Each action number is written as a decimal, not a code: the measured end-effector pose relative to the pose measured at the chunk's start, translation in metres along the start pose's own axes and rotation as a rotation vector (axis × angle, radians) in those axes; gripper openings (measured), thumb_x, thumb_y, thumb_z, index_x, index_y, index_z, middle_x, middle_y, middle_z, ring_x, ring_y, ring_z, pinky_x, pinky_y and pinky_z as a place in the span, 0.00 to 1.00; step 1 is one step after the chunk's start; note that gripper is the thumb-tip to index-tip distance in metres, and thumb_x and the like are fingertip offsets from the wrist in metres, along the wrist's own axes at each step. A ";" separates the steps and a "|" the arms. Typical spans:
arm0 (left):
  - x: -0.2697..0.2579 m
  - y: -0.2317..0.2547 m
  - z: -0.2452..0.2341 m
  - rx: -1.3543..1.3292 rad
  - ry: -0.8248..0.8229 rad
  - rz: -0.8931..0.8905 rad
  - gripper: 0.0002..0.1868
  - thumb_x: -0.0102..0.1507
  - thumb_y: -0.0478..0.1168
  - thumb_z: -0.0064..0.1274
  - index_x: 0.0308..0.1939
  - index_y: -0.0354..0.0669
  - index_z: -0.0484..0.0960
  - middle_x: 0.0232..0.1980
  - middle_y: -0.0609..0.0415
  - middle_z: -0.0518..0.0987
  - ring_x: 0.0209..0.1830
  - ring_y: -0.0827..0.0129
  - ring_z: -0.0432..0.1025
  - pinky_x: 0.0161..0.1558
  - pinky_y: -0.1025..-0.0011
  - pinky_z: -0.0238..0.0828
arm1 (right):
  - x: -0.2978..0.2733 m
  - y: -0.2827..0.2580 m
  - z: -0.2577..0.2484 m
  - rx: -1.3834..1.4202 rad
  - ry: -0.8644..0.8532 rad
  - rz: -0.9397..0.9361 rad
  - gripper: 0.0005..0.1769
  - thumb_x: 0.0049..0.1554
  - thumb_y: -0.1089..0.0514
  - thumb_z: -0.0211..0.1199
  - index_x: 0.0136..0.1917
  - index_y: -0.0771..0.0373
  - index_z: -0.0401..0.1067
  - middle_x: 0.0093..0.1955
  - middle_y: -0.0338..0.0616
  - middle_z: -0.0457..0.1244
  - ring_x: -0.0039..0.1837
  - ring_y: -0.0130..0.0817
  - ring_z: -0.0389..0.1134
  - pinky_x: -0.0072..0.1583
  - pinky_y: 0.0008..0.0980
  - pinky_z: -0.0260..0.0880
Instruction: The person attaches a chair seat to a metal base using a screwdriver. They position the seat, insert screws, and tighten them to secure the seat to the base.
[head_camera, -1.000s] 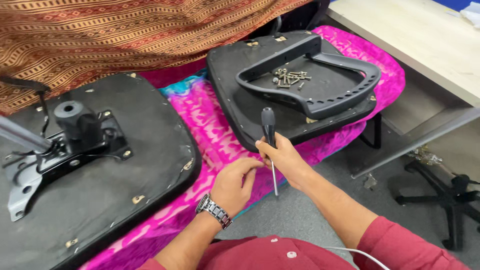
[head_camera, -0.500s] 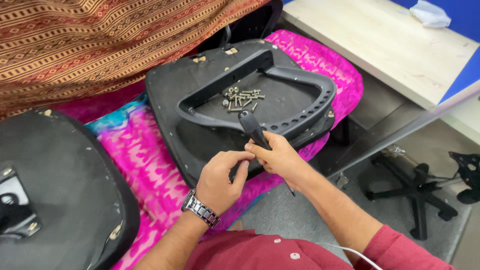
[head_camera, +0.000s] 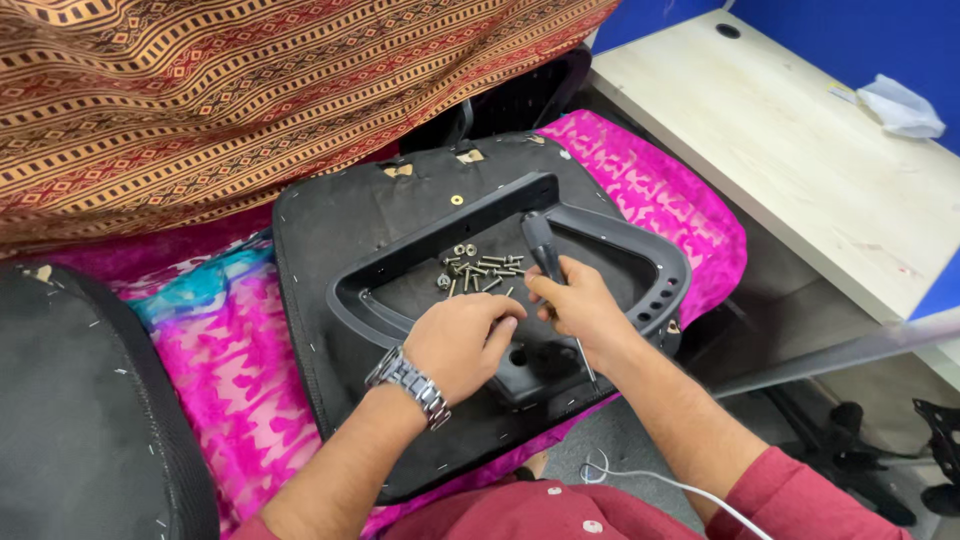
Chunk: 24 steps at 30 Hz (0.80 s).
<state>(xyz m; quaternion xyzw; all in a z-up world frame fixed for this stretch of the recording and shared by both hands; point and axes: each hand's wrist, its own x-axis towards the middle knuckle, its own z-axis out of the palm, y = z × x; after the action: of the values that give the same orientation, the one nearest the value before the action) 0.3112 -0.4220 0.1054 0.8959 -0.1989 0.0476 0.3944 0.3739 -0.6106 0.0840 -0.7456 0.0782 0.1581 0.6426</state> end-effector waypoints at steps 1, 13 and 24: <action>0.009 0.000 0.004 0.058 -0.087 -0.102 0.12 0.64 0.43 0.52 0.47 0.47 0.85 0.46 0.51 0.83 0.50 0.55 0.77 0.52 0.58 0.72 | 0.010 0.002 -0.004 0.017 0.011 0.021 0.09 0.56 0.58 0.63 0.50 0.61 0.71 0.38 0.37 0.62 0.34 0.23 0.61 0.31 0.23 0.50; 0.072 -0.023 0.051 0.337 -0.187 -0.385 0.19 0.62 0.46 0.56 0.56 0.45 0.80 0.58 0.46 0.75 0.58 0.51 0.72 0.57 0.56 0.69 | 0.080 0.029 -0.018 -0.289 -0.003 0.107 0.14 0.52 0.62 0.67 0.53 0.60 0.72 0.34 0.39 0.64 0.32 0.26 0.62 0.31 0.28 0.56; 0.047 -0.024 0.043 0.036 0.162 -0.072 0.12 0.59 0.32 0.56 0.45 0.43 0.84 0.48 0.47 0.81 0.52 0.52 0.75 0.54 0.60 0.71 | 0.039 0.020 -0.017 -0.200 -0.127 0.222 0.17 0.59 0.48 0.64 0.44 0.65 0.72 0.32 0.35 0.57 0.30 0.22 0.54 0.29 0.24 0.45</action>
<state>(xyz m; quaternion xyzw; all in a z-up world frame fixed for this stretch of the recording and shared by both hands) 0.3602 -0.4533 0.0711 0.9026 -0.1331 0.1090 0.3946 0.4058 -0.6275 0.0541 -0.7810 0.1034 0.2822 0.5474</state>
